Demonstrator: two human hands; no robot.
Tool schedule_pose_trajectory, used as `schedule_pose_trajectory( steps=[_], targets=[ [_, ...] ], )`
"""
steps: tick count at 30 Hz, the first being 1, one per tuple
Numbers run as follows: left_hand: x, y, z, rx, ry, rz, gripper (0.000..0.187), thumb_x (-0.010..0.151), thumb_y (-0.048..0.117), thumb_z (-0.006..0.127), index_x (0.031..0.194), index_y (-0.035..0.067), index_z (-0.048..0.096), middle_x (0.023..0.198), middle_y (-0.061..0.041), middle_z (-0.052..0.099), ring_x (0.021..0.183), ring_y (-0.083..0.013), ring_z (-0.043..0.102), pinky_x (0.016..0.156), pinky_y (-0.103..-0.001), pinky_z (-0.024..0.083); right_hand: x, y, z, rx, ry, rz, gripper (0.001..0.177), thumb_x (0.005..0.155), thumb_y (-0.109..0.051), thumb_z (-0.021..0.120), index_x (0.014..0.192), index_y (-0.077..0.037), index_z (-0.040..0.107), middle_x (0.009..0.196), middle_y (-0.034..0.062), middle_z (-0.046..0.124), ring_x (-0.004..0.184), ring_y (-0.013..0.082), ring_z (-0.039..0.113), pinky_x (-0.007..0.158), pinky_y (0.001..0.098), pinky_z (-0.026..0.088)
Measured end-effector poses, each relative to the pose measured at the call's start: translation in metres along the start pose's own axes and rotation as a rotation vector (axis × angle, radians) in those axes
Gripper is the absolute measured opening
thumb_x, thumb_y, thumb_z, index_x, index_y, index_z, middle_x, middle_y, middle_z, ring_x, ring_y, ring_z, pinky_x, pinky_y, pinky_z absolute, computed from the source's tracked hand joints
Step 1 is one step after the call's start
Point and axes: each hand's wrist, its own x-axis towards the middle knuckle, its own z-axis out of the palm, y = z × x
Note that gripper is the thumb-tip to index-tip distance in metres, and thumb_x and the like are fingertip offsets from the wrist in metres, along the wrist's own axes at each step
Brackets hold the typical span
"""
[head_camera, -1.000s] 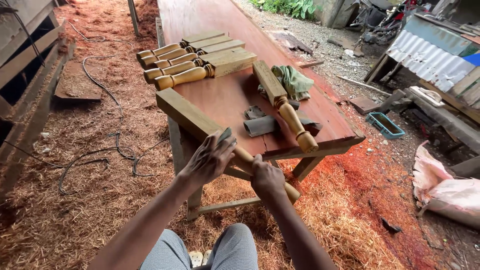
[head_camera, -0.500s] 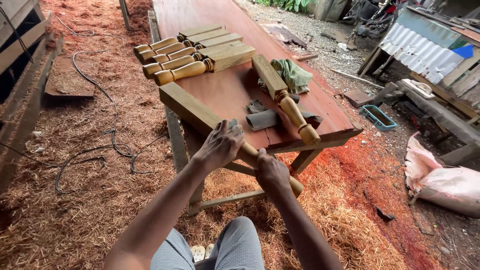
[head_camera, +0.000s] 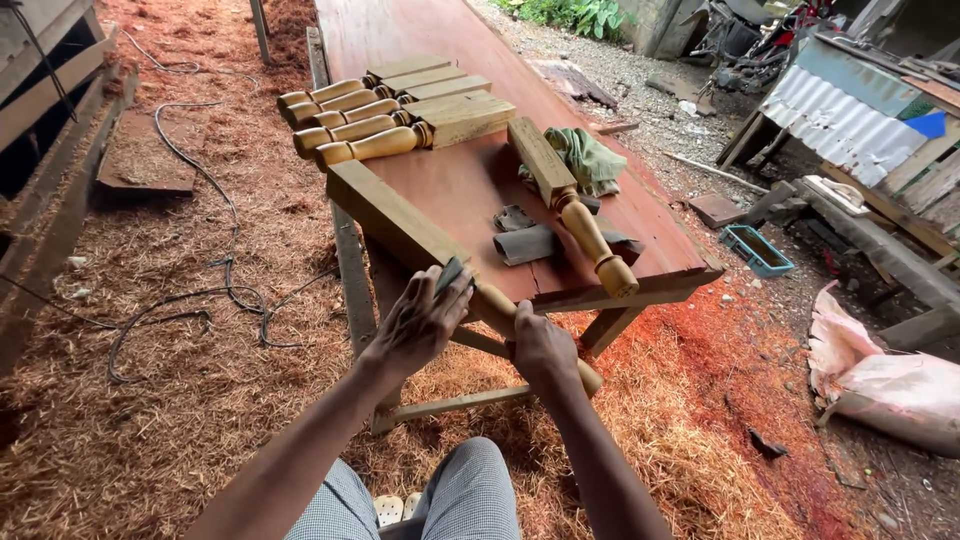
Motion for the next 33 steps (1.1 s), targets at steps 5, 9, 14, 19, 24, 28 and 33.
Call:
schedule_pose_trajectory(
  steps=[5, 9, 14, 19, 24, 28, 33],
  targets=[
    [0.031, -0.017, 0.013, 0.101, -0.1, 0.154, 0.037, 0.092, 0.015, 0.064, 0.123, -0.005, 0.067, 0.141, -0.018, 0.059, 0.126, -0.0379, 0.051, 0.109, -0.048, 0.046, 0.005, -0.003, 0.005, 0.01, -0.046, 0.054, 0.019, 0.096, -0.011, 0.057, 0.112, -0.002, 0.051, 0.095, 0.0207, 0.073, 0.08, 0.0359, 0.075, 0.071, 0.0496, 0.06],
    [0.031, -0.021, 0.03, 0.033, -0.224, 0.102, 0.028, 0.099, 0.011, 0.06, 0.124, 0.0, 0.068, 0.143, -0.015, 0.059, 0.122, -0.0344, 0.051, 0.107, -0.044, 0.046, 0.004, -0.002, 0.006, -0.002, -0.04, 0.051, 0.014, 0.099, -0.008, 0.053, 0.112, -0.002, 0.051, 0.094, 0.0189, 0.073, 0.077, 0.0325, 0.076, 0.068, 0.0476, 0.062],
    [0.005, -0.006, 0.018, -0.014, 0.006, 0.009, 0.035, 0.097, 0.018, 0.064, 0.128, 0.001, 0.067, 0.14, -0.013, 0.06, 0.127, -0.0394, 0.051, 0.102, -0.049, 0.051, 0.002, -0.005, -0.003, -0.024, -0.02, 0.022, 0.017, 0.094, -0.006, 0.056, 0.109, -0.002, 0.05, 0.094, 0.0199, 0.074, 0.081, 0.0344, 0.074, 0.073, 0.0489, 0.059],
    [-0.018, -0.01, 0.023, 0.014, -0.008, -0.006, 0.042, 0.094, 0.016, 0.066, 0.135, 0.005, 0.066, 0.148, -0.01, 0.056, 0.121, -0.043, 0.049, 0.099, -0.051, 0.053, 0.001, -0.007, -0.006, -0.017, -0.051, 0.037, 0.017, 0.095, -0.004, 0.054, 0.111, -0.002, 0.049, 0.095, 0.0211, 0.074, 0.082, 0.0351, 0.074, 0.074, 0.0491, 0.06],
    [0.01, -0.014, 0.018, 0.002, 0.042, 0.053, 0.04, 0.095, 0.015, 0.065, 0.133, 0.004, 0.066, 0.147, -0.012, 0.057, 0.124, -0.0429, 0.05, 0.103, -0.049, 0.051, 0.002, -0.007, -0.004, 0.001, -0.089, 0.078, 0.016, 0.097, -0.006, 0.053, 0.112, -0.002, 0.048, 0.096, 0.0211, 0.073, 0.081, 0.0345, 0.075, 0.074, 0.0489, 0.06],
    [0.03, -0.017, 0.018, -0.041, -0.077, 0.064, 0.035, 0.096, 0.015, 0.06, 0.127, -0.001, 0.067, 0.138, -0.016, 0.061, 0.125, -0.0384, 0.051, 0.107, -0.048, 0.047, 0.002, -0.006, -0.002, -0.014, -0.051, 0.048, 0.021, 0.095, -0.013, 0.06, 0.111, -0.003, 0.049, 0.096, 0.0204, 0.074, 0.082, 0.0352, 0.074, 0.074, 0.0491, 0.06],
    [0.02, -0.016, 0.009, -0.003, -0.108, 0.063, 0.035, 0.098, 0.016, 0.057, 0.127, 0.0, 0.067, 0.139, -0.015, 0.062, 0.126, -0.0385, 0.05, 0.108, -0.048, 0.046, 0.001, -0.005, -0.008, -0.025, -0.045, 0.037, 0.022, 0.095, -0.015, 0.061, 0.111, -0.005, 0.049, 0.093, 0.0195, 0.074, 0.082, 0.0365, 0.074, 0.074, 0.0499, 0.059]
  ],
)
